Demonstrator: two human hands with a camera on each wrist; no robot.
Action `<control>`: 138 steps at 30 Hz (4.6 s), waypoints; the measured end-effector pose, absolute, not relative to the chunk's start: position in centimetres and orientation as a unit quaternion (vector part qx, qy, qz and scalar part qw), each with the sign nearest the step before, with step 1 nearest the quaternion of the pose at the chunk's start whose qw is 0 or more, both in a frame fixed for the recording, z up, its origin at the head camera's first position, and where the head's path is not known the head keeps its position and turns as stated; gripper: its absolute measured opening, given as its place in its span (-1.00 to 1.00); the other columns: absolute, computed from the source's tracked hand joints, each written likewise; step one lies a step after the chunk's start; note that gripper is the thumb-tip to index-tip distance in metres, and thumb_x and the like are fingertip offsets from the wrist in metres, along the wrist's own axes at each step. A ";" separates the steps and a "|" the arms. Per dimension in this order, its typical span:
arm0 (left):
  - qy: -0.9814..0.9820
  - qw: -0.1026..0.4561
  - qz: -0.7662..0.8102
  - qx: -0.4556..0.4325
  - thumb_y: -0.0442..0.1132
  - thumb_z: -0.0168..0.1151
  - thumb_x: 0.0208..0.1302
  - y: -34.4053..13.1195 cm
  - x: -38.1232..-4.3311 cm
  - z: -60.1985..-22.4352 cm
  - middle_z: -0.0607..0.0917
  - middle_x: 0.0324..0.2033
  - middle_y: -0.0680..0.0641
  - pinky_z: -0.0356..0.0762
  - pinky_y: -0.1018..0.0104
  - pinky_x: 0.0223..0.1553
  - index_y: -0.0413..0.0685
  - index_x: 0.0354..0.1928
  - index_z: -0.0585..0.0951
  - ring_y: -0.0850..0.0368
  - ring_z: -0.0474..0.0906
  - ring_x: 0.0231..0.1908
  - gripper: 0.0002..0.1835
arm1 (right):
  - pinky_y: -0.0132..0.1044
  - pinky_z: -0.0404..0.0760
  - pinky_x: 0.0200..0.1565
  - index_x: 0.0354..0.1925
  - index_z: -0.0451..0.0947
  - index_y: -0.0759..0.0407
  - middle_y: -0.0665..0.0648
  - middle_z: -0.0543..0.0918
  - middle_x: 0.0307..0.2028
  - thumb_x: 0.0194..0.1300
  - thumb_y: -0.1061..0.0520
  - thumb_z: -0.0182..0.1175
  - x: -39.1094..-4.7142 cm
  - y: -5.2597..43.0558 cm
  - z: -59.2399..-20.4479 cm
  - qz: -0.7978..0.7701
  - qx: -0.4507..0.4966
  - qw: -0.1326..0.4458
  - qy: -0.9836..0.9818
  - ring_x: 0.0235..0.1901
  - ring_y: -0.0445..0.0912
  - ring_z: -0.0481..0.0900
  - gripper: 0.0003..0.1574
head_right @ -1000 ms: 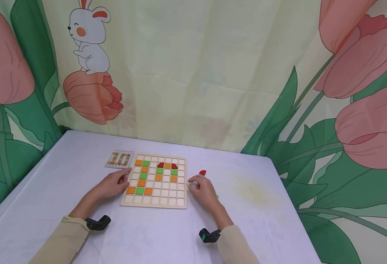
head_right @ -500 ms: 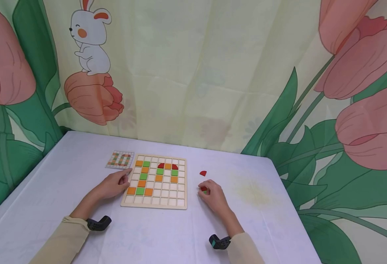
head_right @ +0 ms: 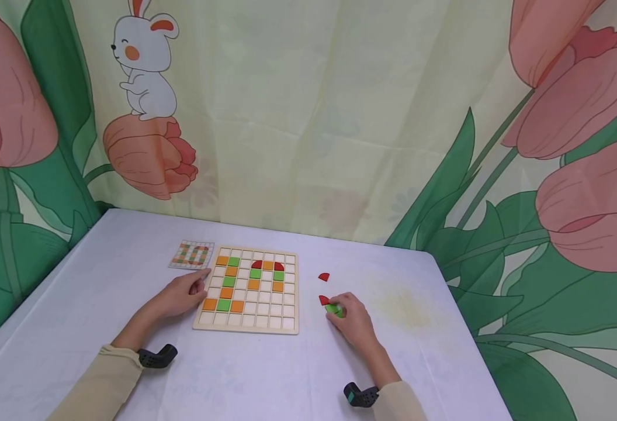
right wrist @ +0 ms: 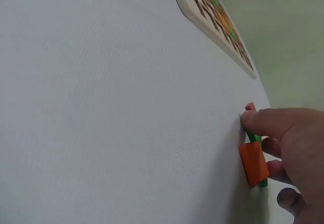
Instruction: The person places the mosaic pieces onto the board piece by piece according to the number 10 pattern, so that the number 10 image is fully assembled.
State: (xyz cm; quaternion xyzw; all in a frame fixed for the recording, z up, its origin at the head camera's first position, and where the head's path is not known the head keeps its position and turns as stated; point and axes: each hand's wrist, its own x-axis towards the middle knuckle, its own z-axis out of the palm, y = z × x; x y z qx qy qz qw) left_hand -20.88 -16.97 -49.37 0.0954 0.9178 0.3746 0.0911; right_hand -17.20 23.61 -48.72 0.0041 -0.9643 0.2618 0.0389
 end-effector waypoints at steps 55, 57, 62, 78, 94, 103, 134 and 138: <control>0.914 0.098 0.384 0.088 -0.28 0.12 0.28 -16.9 -20.7 -49.0 0.44 -0.43 -0.02 0.28 0.38 -0.46 -0.24 0.41 0.25 0.15 0.34 -0.41 -0.35 | -0.43 0.51 -0.22 -0.17 0.71 -0.03 -0.03 0.69 -0.09 0.19 0.11 0.34 -20.1 14.6 -48.4 0.324 0.175 0.001 -0.930 -0.16 -0.15 0.51 -0.81; 0.914 0.097 0.383 0.089 -0.28 0.12 0.28 -16.9 -20.7 -49.0 0.44 -0.43 -0.02 0.28 0.38 -0.46 -0.24 0.41 0.25 0.15 0.34 -0.42 -0.35 | -0.44 0.51 -0.21 -0.19 0.72 -0.03 -0.03 0.68 -0.07 0.20 0.12 0.34 -20.2 14.5 -48.5 0.323 0.177 -0.002 -0.930 -0.13 -0.15 0.52 -0.83; 0.915 0.098 0.380 0.090 -0.28 0.11 0.28 -16.9 -20.6 -48.9 0.45 -0.43 -0.02 0.28 0.38 -0.46 -0.25 0.41 0.24 0.15 0.34 -0.42 -0.34 | -0.46 0.50 -0.23 -0.23 0.73 -0.04 -0.06 0.67 -0.08 0.19 0.11 0.34 -20.5 14.4 -48.6 0.314 0.183 -0.005 -0.932 -0.14 -0.17 0.50 -0.86; 0.914 0.097 0.383 0.090 -0.28 0.11 0.27 -17.0 -20.7 -48.9 0.44 -0.44 -0.02 0.27 0.38 -0.48 -0.25 0.41 0.24 0.15 0.34 -0.43 -0.34 | -0.46 0.42 -0.44 -0.13 0.69 -0.04 -0.08 0.60 -0.12 0.17 0.05 0.35 -19.4 15.8 -48.4 0.304 0.154 0.004 -0.940 -0.43 -0.21 0.42 -0.75; 0.915 0.103 0.380 0.086 -0.26 0.12 0.28 -16.9 -20.4 -48.6 0.44 -0.43 -0.03 0.27 0.38 -0.47 -0.24 0.42 0.24 0.15 0.34 -0.42 -0.34 | -0.44 0.42 -0.40 -0.17 0.69 0.02 -0.05 0.60 -0.27 0.12 0.17 0.38 -17.4 20.6 -48.1 0.307 0.093 0.039 -0.946 -0.43 -0.19 0.40 -0.75; 0.915 0.106 0.381 0.082 -0.27 0.12 0.28 -16.8 -20.4 -48.4 0.44 -0.42 -0.03 0.27 0.37 -0.47 -0.25 0.42 0.23 0.14 0.34 -0.42 -0.33 | -0.46 0.45 -0.42 -0.17 0.69 -0.03 -0.04 0.60 -0.23 0.11 0.15 0.40 -16.2 23.4 -48.2 0.298 0.044 0.036 -0.953 -0.44 -0.16 0.41 -0.74; 0.915 0.094 0.380 0.099 -0.30 0.11 0.28 -16.9 -20.4 -48.5 0.43 -0.44 -0.02 0.25 0.39 -0.47 -0.29 0.40 0.24 0.15 0.33 -0.42 -0.35 | -0.47 0.41 -0.42 0.01 0.61 0.03 0.08 0.54 -0.05 0.14 0.15 0.35 -14.7 27.6 -48.7 0.268 0.024 0.022 -0.963 -0.40 -0.15 0.38 -0.58; 0.915 0.094 0.379 0.100 -0.29 0.11 0.28 -16.9 -20.4 -48.5 0.44 -0.44 -0.02 0.27 0.39 -0.46 -0.28 0.40 0.25 0.15 0.33 -0.42 -0.35 | -0.48 0.41 -0.42 0.00 0.61 0.06 0.06 0.56 -0.12 0.12 0.15 0.38 -15.1 27.2 -48.8 0.261 0.025 0.032 -0.964 -0.42 -0.16 0.38 -0.58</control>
